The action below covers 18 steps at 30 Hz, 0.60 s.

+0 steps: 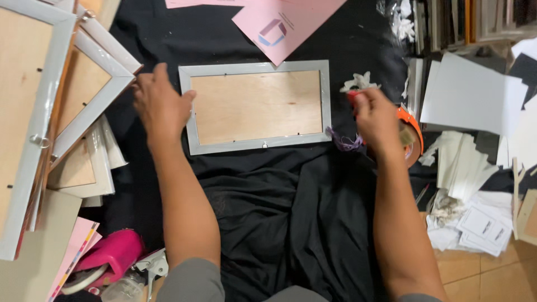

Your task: The person cleans the glass of a frame with a brush and cloth, inserts a white mat, and then places a wooden backing into the frame.

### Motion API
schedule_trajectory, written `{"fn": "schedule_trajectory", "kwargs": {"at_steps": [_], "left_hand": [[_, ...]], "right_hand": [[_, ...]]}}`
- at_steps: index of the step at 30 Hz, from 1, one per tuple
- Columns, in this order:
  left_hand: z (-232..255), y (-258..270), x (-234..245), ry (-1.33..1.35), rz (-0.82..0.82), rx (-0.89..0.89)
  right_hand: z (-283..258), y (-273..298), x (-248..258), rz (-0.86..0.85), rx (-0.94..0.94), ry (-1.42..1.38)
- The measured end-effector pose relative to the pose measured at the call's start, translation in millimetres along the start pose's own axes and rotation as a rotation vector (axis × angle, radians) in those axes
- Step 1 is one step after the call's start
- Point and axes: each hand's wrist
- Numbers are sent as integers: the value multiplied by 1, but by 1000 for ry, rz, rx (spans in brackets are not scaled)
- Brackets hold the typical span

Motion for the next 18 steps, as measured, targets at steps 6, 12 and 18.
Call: {"fn": "schedule_trajectory", "kwargs": {"at_steps": [6,12,18], "left_hand": [[8,1,10,32,-47,94],[-24,-5,-22,19,-209,279],[-34,-10,-39,-4,-312,213]], "right_hand": [[27,0,-5,234,-24,-277],[-9,21,-53,73,101,-164],[-102,74,-96,-240,501,-51]]}}
Point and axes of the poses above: each hand's wrist, its own y-axis away from the middle knuckle, its own x-axis out of the back of the hand, z = x × y, and after that the axes turned 12 degrees about z, right-handed
